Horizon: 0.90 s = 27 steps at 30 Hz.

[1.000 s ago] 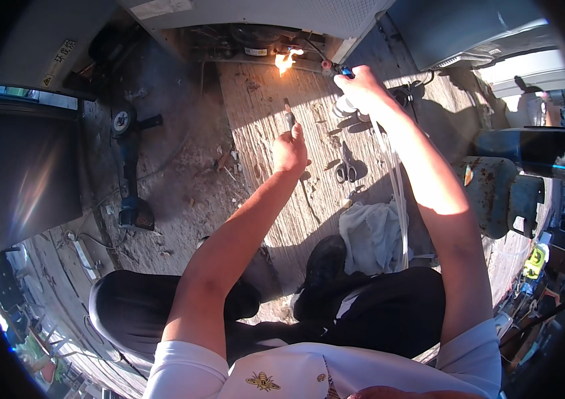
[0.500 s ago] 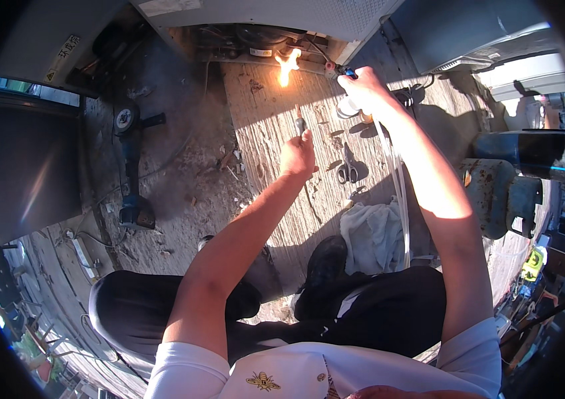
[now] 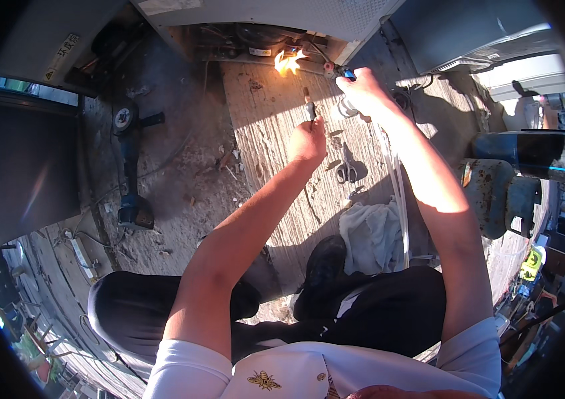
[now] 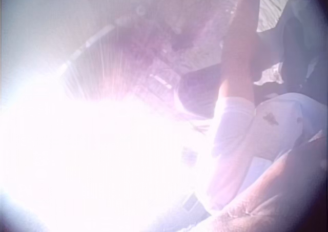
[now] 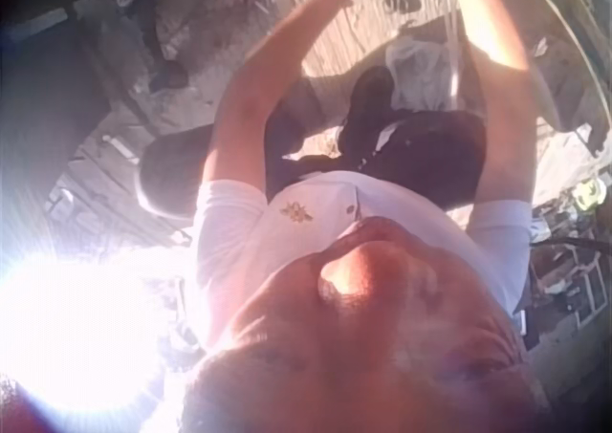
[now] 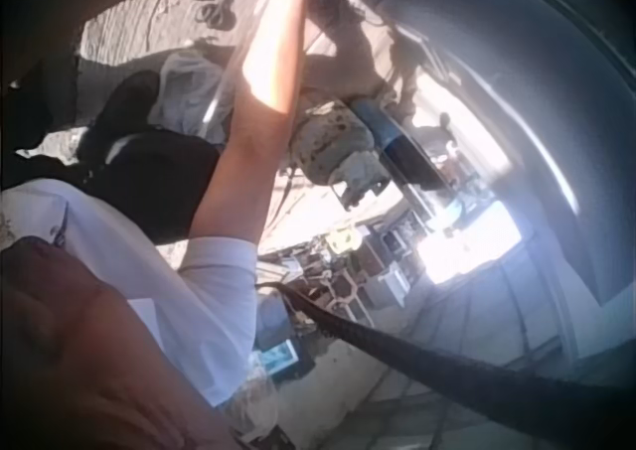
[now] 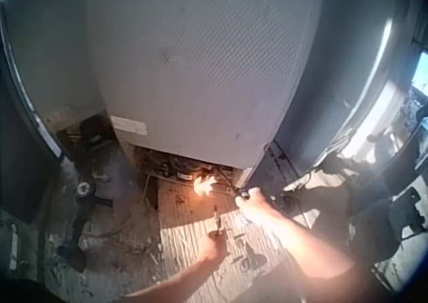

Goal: The person applies flux to a pipe, then uses a blowtorch to heat and solder a joint on an appliance. They repeatedly apply heat and solder to the connection point while seated on the floor.

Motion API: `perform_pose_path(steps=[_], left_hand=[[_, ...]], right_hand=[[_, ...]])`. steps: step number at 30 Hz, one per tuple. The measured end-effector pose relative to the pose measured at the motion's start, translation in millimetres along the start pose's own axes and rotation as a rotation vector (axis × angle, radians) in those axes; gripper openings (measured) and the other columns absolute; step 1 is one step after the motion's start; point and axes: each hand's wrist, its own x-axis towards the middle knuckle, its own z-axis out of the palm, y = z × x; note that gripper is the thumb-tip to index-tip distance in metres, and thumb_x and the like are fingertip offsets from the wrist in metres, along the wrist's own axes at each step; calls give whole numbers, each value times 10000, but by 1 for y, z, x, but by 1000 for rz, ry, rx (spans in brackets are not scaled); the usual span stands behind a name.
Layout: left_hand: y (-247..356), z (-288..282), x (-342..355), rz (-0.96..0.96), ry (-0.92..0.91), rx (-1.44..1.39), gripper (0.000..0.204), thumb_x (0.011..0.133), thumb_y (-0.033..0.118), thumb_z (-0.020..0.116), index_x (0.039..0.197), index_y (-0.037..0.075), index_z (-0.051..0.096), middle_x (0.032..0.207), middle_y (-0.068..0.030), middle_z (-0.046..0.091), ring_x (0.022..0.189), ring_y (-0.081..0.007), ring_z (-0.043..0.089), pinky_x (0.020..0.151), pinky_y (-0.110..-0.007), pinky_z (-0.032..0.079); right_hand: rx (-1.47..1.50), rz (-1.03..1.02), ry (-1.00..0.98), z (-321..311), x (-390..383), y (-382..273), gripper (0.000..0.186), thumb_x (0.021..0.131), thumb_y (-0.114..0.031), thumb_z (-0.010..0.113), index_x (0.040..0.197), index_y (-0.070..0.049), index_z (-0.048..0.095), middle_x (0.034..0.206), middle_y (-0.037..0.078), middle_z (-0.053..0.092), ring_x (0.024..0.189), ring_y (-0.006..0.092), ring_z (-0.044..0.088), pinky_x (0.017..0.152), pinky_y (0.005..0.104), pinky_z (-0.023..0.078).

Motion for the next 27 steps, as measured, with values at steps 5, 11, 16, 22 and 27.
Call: perform_pose_path(steps=[5, 11, 16, 22, 27], left_hand=[[-4, 8, 12, 82, 57, 21, 492, 1023, 428, 513, 936, -17, 703, 793, -234, 695, 806, -393, 706, 771, -478, 518], [3, 11, 10, 98, 43, 0, 493, 1012, 436, 530, 935, -19, 703, 800, -249, 694, 810, -421, 696, 770, -480, 515], [1, 9, 12, 77, 45, 12, 480, 1012, 434, 530, 935, -7, 702, 789, -243, 692, 810, -419, 698, 770, -483, 516], [3, 9, 12, 88, 74, 14, 451, 1007, 419, 547, 945, 2, 707, 797, -237, 696, 811, -419, 696, 772, -483, 516], [12, 10, 17, 104, 72, -1, 422, 1000, 400, 571, 954, 4, 711, 823, -235, 707, 814, -414, 697, 776, -472, 519]], right_hand=[[20, 44, 4, -3, -13, -13, 359, 964, -325, 662, 891, 27, 661, 719, 139, 703, 668, 222, 720, 663, 383, 566], [107, 74, -26, -5, -12, -11, 345, 965, -302, 672, 868, 27, 637, 705, 114, 676, 616, 197, 688, 606, 366, 552], [190, 126, 0, -5, -23, -22, 338, 964, -286, 674, 860, 29, 609, 705, 102, 650, 589, 177, 654, 572, 361, 535], [105, 117, -43, -6, -18, -22, 342, 965, -283, 663, 846, 33, 614, 729, 115, 665, 623, 181, 666, 583, 358, 533], [53, 75, -28, -5, -9, -14, 368, 956, -300, 664, 876, 58, 637, 751, 139, 685, 712, 215, 697, 653, 382, 549]])
